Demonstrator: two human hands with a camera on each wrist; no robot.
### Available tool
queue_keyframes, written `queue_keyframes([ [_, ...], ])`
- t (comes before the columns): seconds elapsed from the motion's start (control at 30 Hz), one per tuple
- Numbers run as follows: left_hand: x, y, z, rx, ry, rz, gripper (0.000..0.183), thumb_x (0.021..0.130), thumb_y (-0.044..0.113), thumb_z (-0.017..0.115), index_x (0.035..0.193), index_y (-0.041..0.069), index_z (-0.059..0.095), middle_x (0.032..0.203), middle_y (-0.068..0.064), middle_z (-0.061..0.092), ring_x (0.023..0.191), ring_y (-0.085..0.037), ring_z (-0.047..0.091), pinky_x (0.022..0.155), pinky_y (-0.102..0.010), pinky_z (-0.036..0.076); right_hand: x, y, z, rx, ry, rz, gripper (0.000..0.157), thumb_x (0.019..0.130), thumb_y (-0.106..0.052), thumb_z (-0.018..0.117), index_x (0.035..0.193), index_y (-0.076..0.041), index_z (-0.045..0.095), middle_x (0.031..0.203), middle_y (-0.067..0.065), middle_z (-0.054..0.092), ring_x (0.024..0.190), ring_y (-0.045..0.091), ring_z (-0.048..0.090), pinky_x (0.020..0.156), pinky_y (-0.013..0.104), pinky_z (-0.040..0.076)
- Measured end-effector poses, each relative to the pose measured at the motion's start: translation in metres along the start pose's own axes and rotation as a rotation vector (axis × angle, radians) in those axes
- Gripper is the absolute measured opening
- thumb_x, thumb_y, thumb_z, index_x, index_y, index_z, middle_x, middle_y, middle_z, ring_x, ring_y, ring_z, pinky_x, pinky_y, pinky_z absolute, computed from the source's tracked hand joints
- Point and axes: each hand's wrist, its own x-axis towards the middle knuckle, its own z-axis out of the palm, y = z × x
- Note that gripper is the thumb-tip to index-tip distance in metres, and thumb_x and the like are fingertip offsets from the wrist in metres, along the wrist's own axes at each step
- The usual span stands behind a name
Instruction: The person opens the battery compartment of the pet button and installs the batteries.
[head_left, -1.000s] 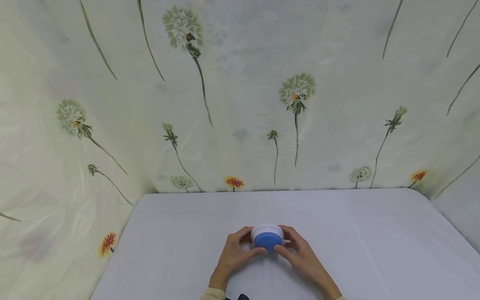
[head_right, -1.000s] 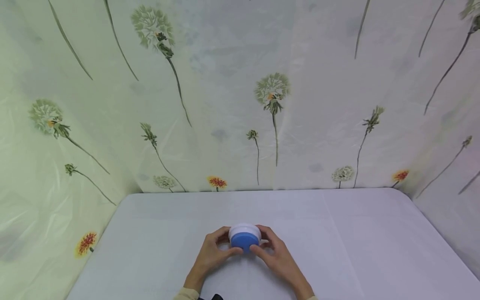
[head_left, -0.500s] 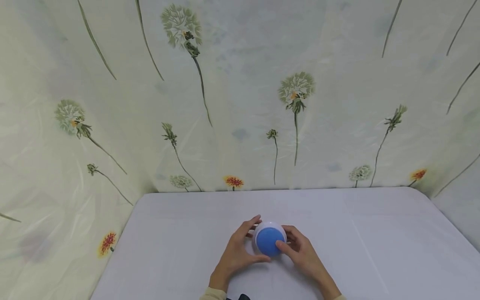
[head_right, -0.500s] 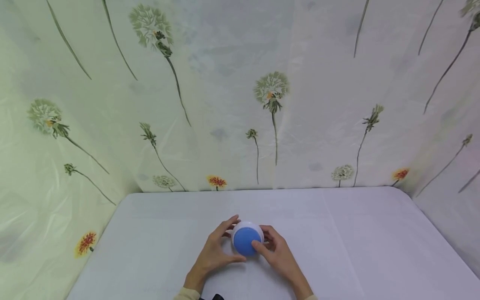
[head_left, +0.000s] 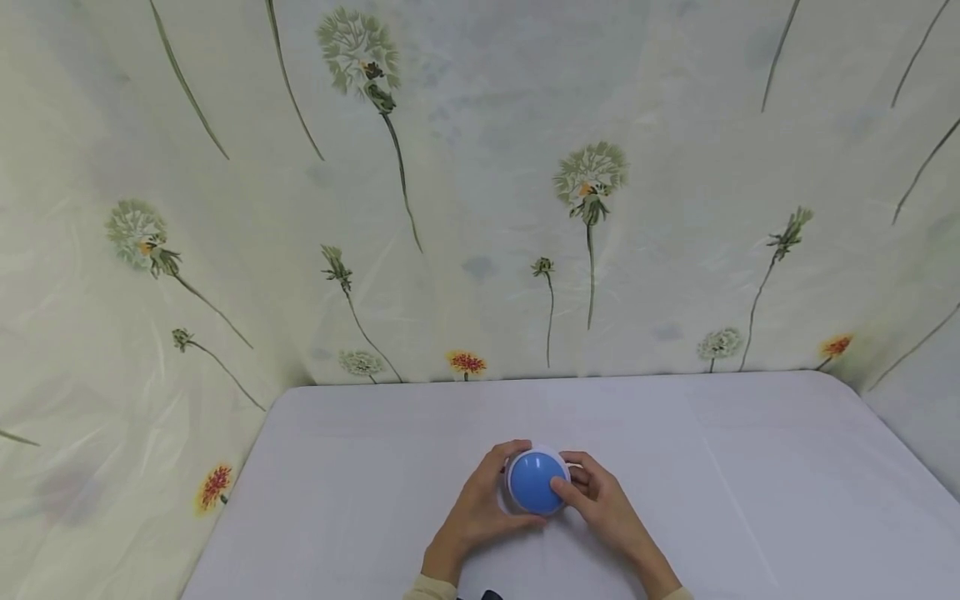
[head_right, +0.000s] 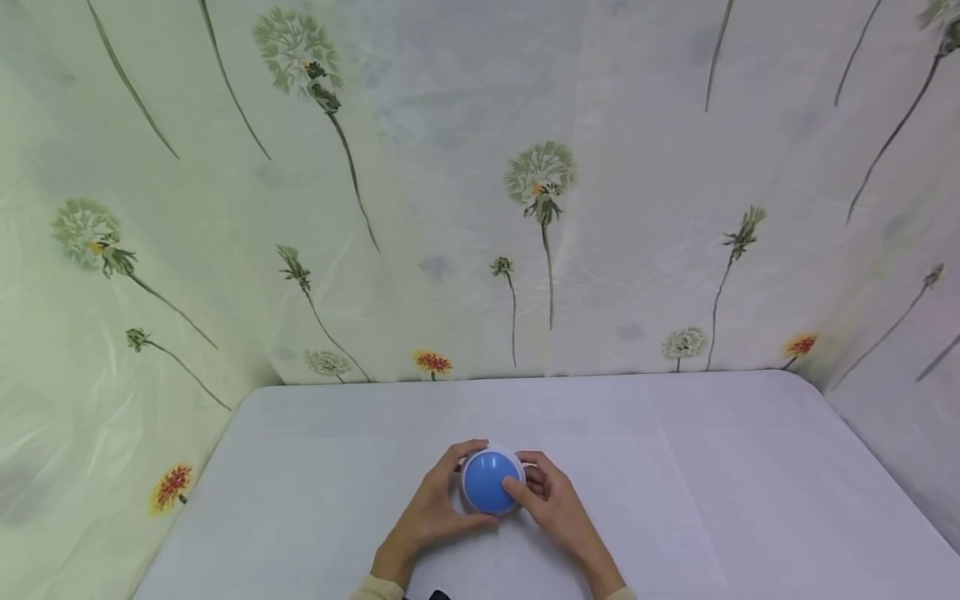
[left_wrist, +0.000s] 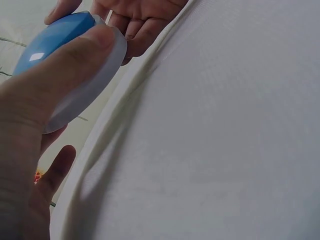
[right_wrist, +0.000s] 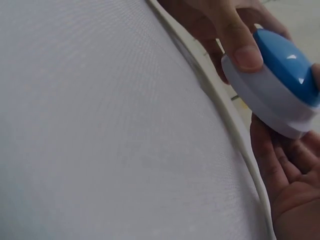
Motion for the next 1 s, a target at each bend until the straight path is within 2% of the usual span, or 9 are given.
queue_keyframes([
  [0.2, -0.003, 0.000, 0.001, 0.025, 0.009, -0.039, 0.091, 0.056, 0.053, 0.075, 0.132, 0.031, 0.031, 0.128, 0.017, 0.043, 0.115, -0.003, 0.046, 0.091, -0.031, 0.044, -0.003, -0.006, 0.000, 0.010, -0.077, -0.066, 0.049, 0.089, -0.020, 0.052, 0.132, -0.012, 0.028, 0.099, 0.015, 0.062, 0.084, 0.016, 0.063, 0.072, 0.026, 0.050],
  [0.27, -0.003, -0.001, 0.001, 0.026, 0.017, -0.033, 0.089, 0.057, 0.055, 0.074, 0.132, 0.030, 0.032, 0.127, 0.016, 0.045, 0.113, -0.002, 0.048, 0.090, -0.030, 0.045, -0.003, -0.006, -0.001, 0.013, -0.094, -0.086, 0.052, 0.090, -0.018, 0.051, 0.135, -0.011, 0.024, 0.100, 0.016, 0.061, 0.084, 0.016, 0.062, 0.072, 0.027, 0.050],
  [0.47, -0.003, -0.003, 0.000, 0.015, 0.032, -0.067, 0.088, 0.057, 0.057, 0.073, 0.131, 0.033, 0.032, 0.123, 0.015, 0.049, 0.109, -0.001, 0.050, 0.088, -0.028, 0.046, 0.003, 0.015, -0.004, -0.059, -0.092, -0.173, 0.048, 0.088, -0.020, 0.054, 0.132, -0.013, 0.034, 0.117, 0.011, 0.052, 0.089, 0.014, 0.061, 0.072, 0.024, 0.050],
  [0.6, -0.002, -0.003, 0.000, -0.007, 0.037, -0.080, 0.088, 0.057, 0.057, 0.073, 0.130, 0.030, 0.032, 0.122, 0.015, 0.049, 0.110, -0.001, 0.050, 0.090, -0.030, 0.045, 0.004, 0.022, -0.010, -0.104, -0.142, -0.276, 0.058, 0.084, -0.018, 0.060, 0.134, -0.013, 0.032, 0.125, 0.011, 0.046, 0.087, 0.015, 0.061, 0.072, 0.025, 0.051],
  [0.7, -0.002, -0.003, 0.000, 0.025, 0.053, -0.093, 0.087, 0.056, 0.061, 0.071, 0.129, 0.030, 0.034, 0.123, 0.017, 0.049, 0.110, -0.001, 0.049, 0.090, -0.032, 0.044, 0.003, 0.024, -0.014, -0.172, -0.147, -0.316, 0.066, 0.079, -0.022, 0.065, 0.136, -0.016, 0.031, 0.125, 0.007, 0.046, 0.089, 0.012, 0.060, 0.074, 0.025, 0.050],
  [0.8, -0.003, -0.003, 0.000, 0.125, 0.084, -0.080, 0.086, 0.054, 0.066, 0.068, 0.126, 0.029, 0.038, 0.121, 0.018, 0.050, 0.111, -0.002, 0.048, 0.099, -0.039, 0.035, 0.003, 0.026, -0.015, -0.270, -0.113, -0.349, 0.070, 0.076, -0.029, 0.069, 0.135, -0.018, 0.033, 0.123, 0.001, 0.049, 0.094, 0.010, 0.058, 0.077, 0.026, 0.049],
  [0.9, -0.003, -0.004, 0.000, 0.227, 0.115, -0.053, 0.086, 0.053, 0.071, 0.065, 0.123, 0.028, 0.043, 0.118, 0.017, 0.052, 0.110, -0.002, 0.049, 0.103, -0.050, 0.021, 0.003, 0.027, -0.014, -0.356, -0.061, -0.411, 0.069, 0.074, -0.032, 0.069, 0.134, -0.017, 0.037, 0.124, -0.003, 0.050, 0.101, 0.009, 0.055, 0.083, 0.025, 0.047],
  [1.0, -0.003, -0.004, 0.002, 0.281, 0.124, -0.048, 0.086, 0.052, 0.073, 0.064, 0.122, 0.026, 0.045, 0.116, 0.016, 0.054, 0.110, -0.001, 0.050, 0.103, -0.056, 0.012, 0.003, 0.029, -0.014, -0.388, -0.019, -0.462, 0.068, 0.073, -0.030, 0.071, 0.132, -0.015, 0.040, 0.124, -0.005, 0.049, 0.108, 0.010, 0.052, 0.090, 0.018, 0.040],
])
